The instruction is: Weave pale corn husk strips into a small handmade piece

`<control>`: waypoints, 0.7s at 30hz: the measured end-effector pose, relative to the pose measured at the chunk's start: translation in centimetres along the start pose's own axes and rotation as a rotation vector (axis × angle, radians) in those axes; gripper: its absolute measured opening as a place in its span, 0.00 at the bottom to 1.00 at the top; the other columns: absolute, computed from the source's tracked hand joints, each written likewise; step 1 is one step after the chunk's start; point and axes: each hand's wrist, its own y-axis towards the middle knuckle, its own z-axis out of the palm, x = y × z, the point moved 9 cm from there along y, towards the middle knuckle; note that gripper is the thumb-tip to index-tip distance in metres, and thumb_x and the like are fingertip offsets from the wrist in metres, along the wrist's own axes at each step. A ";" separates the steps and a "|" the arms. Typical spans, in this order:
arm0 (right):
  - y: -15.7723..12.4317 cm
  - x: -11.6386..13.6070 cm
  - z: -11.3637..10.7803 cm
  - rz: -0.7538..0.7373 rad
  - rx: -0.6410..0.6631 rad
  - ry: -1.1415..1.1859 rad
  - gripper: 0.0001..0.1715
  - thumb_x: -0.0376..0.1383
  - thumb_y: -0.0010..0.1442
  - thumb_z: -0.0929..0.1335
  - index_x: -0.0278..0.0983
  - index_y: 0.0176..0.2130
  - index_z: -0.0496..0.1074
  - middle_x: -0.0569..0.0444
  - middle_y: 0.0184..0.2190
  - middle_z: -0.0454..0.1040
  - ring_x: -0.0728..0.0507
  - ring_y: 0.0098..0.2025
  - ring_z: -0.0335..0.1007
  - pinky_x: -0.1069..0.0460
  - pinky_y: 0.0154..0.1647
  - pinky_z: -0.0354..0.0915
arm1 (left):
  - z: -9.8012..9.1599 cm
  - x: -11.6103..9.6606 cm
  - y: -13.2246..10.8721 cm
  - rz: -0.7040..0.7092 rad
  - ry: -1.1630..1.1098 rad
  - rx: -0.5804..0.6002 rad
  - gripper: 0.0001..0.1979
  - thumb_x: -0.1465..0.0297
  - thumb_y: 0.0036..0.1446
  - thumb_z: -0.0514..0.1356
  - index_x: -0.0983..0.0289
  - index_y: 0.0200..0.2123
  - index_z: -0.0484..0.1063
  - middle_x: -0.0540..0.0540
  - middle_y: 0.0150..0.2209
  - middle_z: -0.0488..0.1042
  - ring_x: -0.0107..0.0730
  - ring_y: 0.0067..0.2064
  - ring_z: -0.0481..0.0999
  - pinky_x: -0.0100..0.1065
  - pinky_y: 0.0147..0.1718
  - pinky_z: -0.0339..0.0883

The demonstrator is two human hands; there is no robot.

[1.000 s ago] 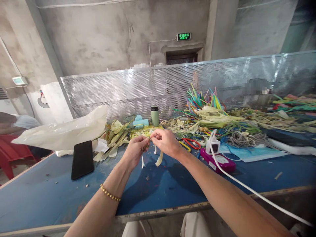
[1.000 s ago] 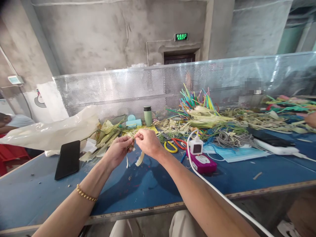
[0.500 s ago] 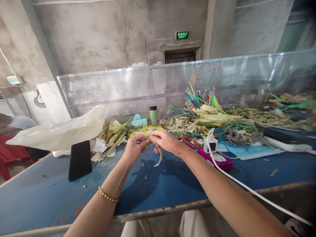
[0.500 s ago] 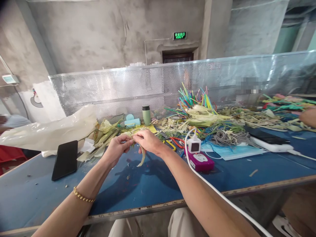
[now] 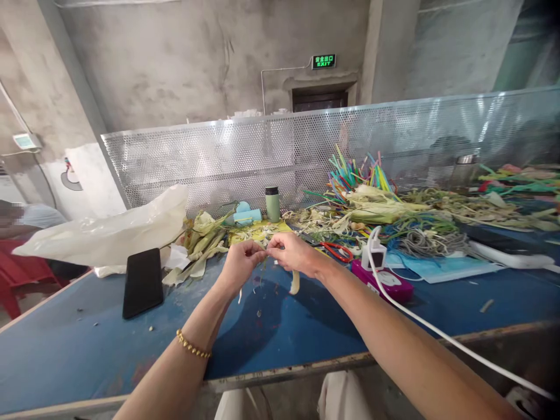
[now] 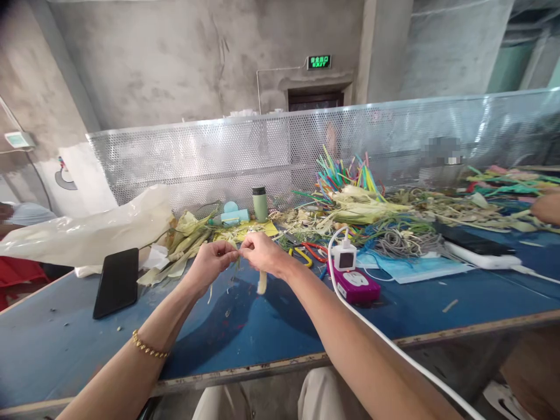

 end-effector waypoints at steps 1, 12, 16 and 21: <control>0.1 0.0 -0.1 -0.006 -0.010 -0.017 0.05 0.31 0.57 0.67 0.34 0.29 0.66 0.62 0.17 0.61 0.55 0.17 0.54 0.58 0.17 0.52 | 0.1 0.0 0.0 -0.005 -0.011 0.006 0.09 0.68 0.45 0.63 0.65 0.20 0.68 0.45 0.17 0.59 0.22 0.21 0.54 0.29 0.22 0.45; 0.1 1.8 -0.5 -0.192 -0.105 -0.223 0.04 0.30 0.54 0.68 0.32 0.27 0.71 0.55 0.25 0.72 0.50 0.28 0.65 0.55 0.29 0.58 | 0.7 0.3 -0.6 -0.175 -0.262 0.052 0.21 0.56 0.42 0.68 0.65 0.19 0.64 0.45 0.15 0.57 0.18 0.17 0.51 0.29 0.19 0.40; 0.3 1.3 -0.5 -0.155 -0.113 -0.208 0.07 0.33 0.55 0.68 0.33 0.27 0.70 0.56 0.22 0.70 0.51 0.25 0.62 0.55 0.27 0.56 | 0.2 0.2 -0.3 -0.114 -0.240 -0.016 0.18 0.59 0.43 0.67 0.65 0.18 0.65 0.44 0.15 0.56 0.18 0.18 0.50 0.28 0.19 0.40; 0.4 0.9 -0.6 -0.117 -0.100 -0.178 0.14 0.37 0.56 0.68 0.34 0.23 0.66 0.60 0.17 0.61 0.53 0.20 0.53 0.55 0.21 0.49 | -0.4 -0.3 -0.3 -0.059 -0.140 -0.087 0.15 0.62 0.47 0.63 0.65 0.19 0.66 0.44 0.14 0.56 0.20 0.19 0.52 0.28 0.20 0.43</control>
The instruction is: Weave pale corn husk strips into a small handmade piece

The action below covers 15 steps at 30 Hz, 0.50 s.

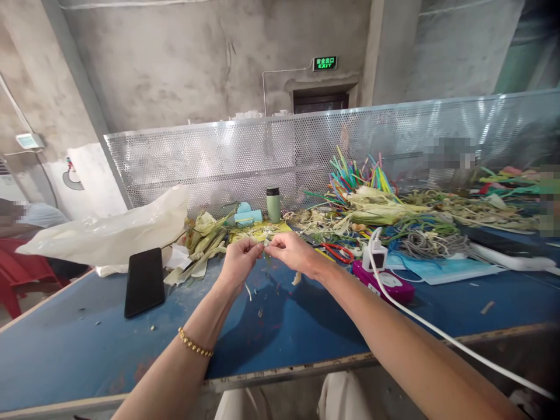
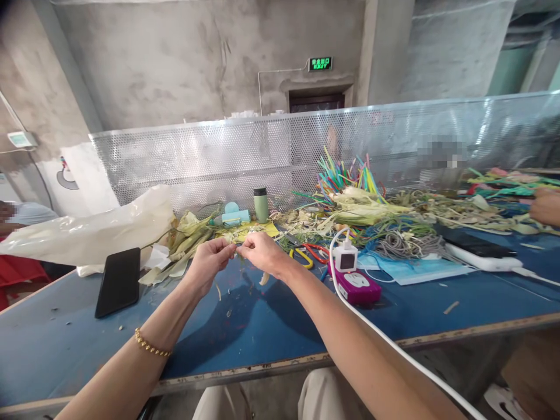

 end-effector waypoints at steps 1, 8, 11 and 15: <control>0.0 -0.1 0.1 0.010 0.007 0.029 0.13 0.37 0.56 0.68 0.34 0.23 0.66 0.61 0.16 0.59 0.54 0.19 0.52 0.56 0.20 0.48 | -0.1 -0.1 0.0 0.008 0.019 -0.013 0.14 0.62 0.47 0.63 0.65 0.19 0.66 0.44 0.14 0.56 0.20 0.19 0.52 0.28 0.20 0.43; -0.1 -1.2 0.7 0.080 0.061 0.199 0.11 0.38 0.56 0.68 0.34 0.27 0.67 0.64 0.14 0.55 0.56 0.15 0.47 0.58 0.15 0.46 | 0.5 0.2 -0.2 -0.077 -0.005 0.068 0.17 0.59 0.48 0.62 0.64 0.19 0.64 0.44 0.14 0.57 0.19 0.16 0.52 0.28 0.18 0.42; -0.2 -1.1 0.8 0.104 0.060 0.220 0.10 0.37 0.55 0.68 0.34 0.26 0.66 0.64 0.14 0.56 0.56 0.14 0.47 0.58 0.14 0.46 | 0.9 0.3 -0.4 -0.116 -0.044 0.096 0.17 0.59 0.47 0.63 0.64 0.18 0.62 0.45 0.14 0.58 0.18 0.15 0.52 0.27 0.17 0.41; -0.3 -1.1 0.8 0.115 0.058 0.257 0.07 0.35 0.54 0.68 0.34 0.27 0.67 0.65 0.14 0.56 0.57 0.14 0.46 0.58 0.14 0.45 | 1.0 0.6 -0.5 -0.175 -0.077 0.094 0.17 0.59 0.47 0.64 0.65 0.20 0.64 0.49 0.18 0.65 0.17 0.15 0.55 0.27 0.16 0.42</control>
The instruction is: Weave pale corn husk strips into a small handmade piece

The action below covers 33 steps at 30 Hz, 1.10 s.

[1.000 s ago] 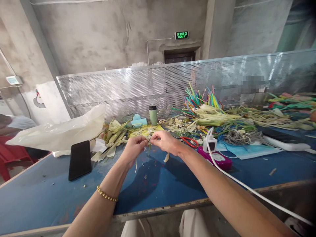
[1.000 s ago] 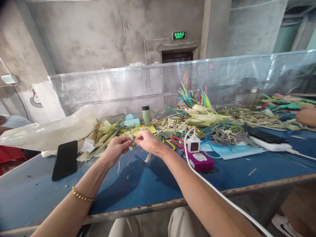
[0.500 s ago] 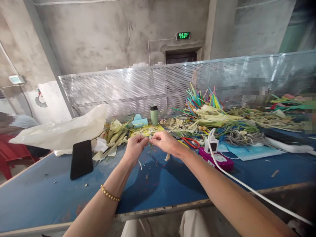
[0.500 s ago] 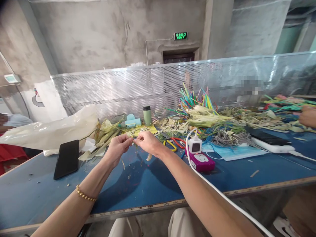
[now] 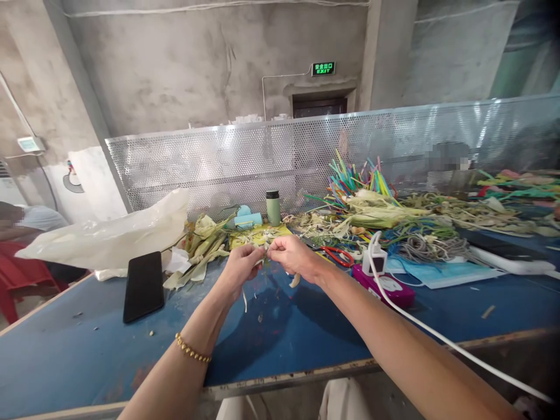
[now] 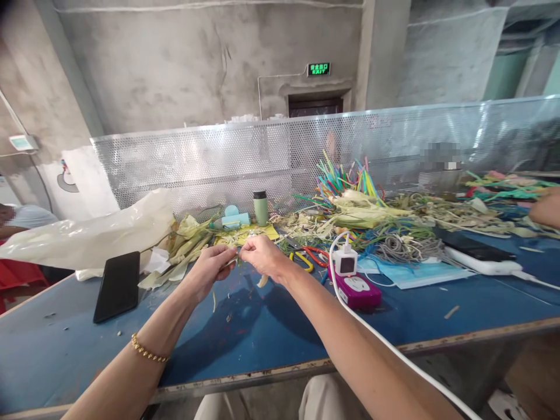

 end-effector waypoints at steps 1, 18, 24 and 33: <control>0.0 0.0 0.0 -0.001 0.001 0.004 0.07 0.35 0.54 0.68 0.34 0.27 0.67 0.65 0.14 0.56 0.57 0.14 0.46 0.58 0.14 0.45 | 0.0 0.2 0.0 -0.020 -0.012 0.005 0.16 0.61 0.47 0.64 0.65 0.21 0.64 0.50 0.19 0.67 0.18 0.15 0.55 0.27 0.16 0.42; -0.1 0.1 0.1 0.025 -0.058 0.061 0.08 0.35 0.53 0.66 0.35 0.25 0.64 0.65 0.12 0.53 0.56 0.13 0.44 0.59 0.13 0.45 | 0.7 0.4 0.1 -0.020 -0.187 0.100 0.17 0.62 0.44 0.67 0.66 0.20 0.64 0.47 0.18 0.64 0.15 0.15 0.54 0.28 0.18 0.41; -0.3 0.8 -0.3 0.004 -0.126 0.103 0.09 0.36 0.57 0.65 0.35 0.26 0.65 0.66 0.13 0.52 0.55 0.14 0.44 0.58 0.15 0.48 | 0.8 0.1 -0.1 -0.038 -0.206 0.101 0.13 0.67 0.42 0.67 0.66 0.21 0.64 0.46 0.18 0.62 0.15 0.15 0.53 0.28 0.18 0.41; 0.2 2.3 -0.7 -0.279 -0.197 -0.321 0.04 0.33 0.57 0.67 0.34 0.36 0.70 0.51 0.33 0.75 0.47 0.34 0.70 0.53 0.37 0.62 | -0.3 0.6 0.2 -0.070 -0.224 -0.031 0.11 0.69 0.37 0.66 0.66 0.22 0.67 0.42 0.14 0.56 0.14 0.15 0.49 0.26 0.17 0.37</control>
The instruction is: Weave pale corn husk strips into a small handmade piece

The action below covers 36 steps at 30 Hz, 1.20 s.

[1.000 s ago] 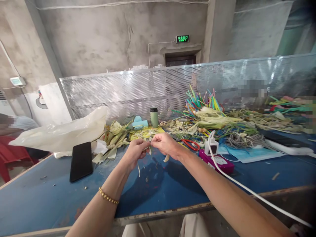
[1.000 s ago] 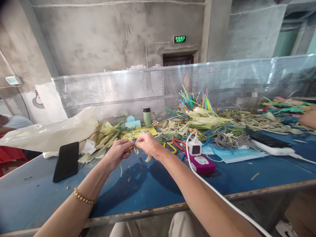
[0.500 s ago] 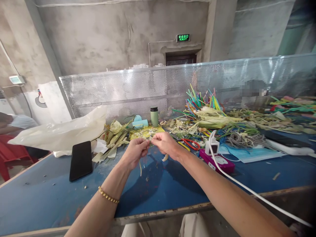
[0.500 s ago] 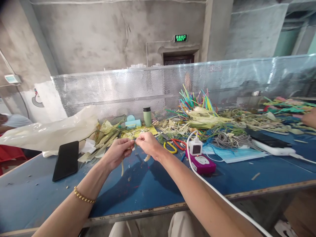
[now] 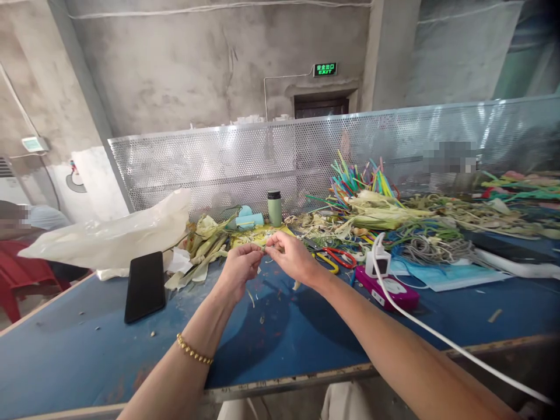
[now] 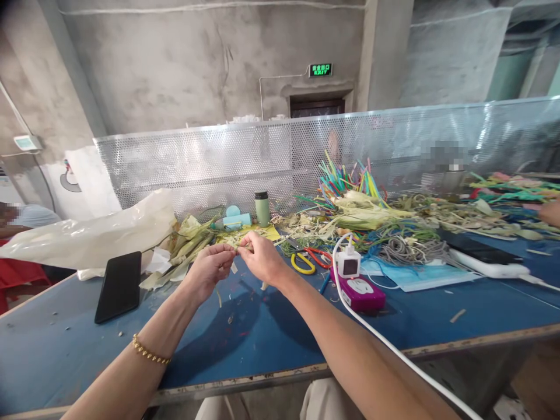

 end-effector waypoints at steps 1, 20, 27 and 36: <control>0.0 0.3 0.0 -0.016 0.008 -0.017 0.03 0.32 0.57 0.67 0.35 0.36 0.70 0.51 0.33 0.76 0.47 0.34 0.70 0.53 0.37 0.62 | -0.1 0.0 0.0 0.003 0.008 -0.009 0.11 0.69 0.37 0.67 0.66 0.22 0.67 0.42 0.14 0.55 0.14 0.15 0.49 0.26 0.17 0.37; 0.1 -0.7 -2.2 0.139 0.038 -0.095 0.18 0.42 0.64 0.61 0.35 0.28 0.69 0.59 0.17 0.66 0.51 0.16 0.61 0.54 0.23 0.55 | -0.6 -0.9 0.4 0.216 0.242 -0.094 0.10 0.65 0.42 0.66 0.65 0.23 0.71 0.43 0.15 0.57 0.20 0.18 0.52 0.28 0.19 0.42; 0.0 0.3 -0.9 0.005 0.144 -0.112 0.11 0.38 0.58 0.67 0.34 0.28 0.73 0.55 0.24 0.73 0.49 0.27 0.67 0.55 0.27 0.56 | -0.5 -2.5 0.0 0.420 0.552 -0.145 0.04 0.70 0.45 0.63 0.63 0.21 0.74 0.46 0.17 0.61 0.26 0.23 0.56 0.28 0.23 0.47; -0.4 -0.8 0.0 0.127 0.193 0.083 0.03 0.30 0.54 0.67 0.34 0.29 0.71 0.57 0.19 0.71 0.51 0.19 0.68 0.56 0.21 0.61 | 0.8 -3.3 -1.3 0.429 0.826 -0.165 0.06 0.73 0.48 0.60 0.62 0.21 0.74 0.47 0.16 0.62 0.27 0.22 0.56 0.29 0.25 0.46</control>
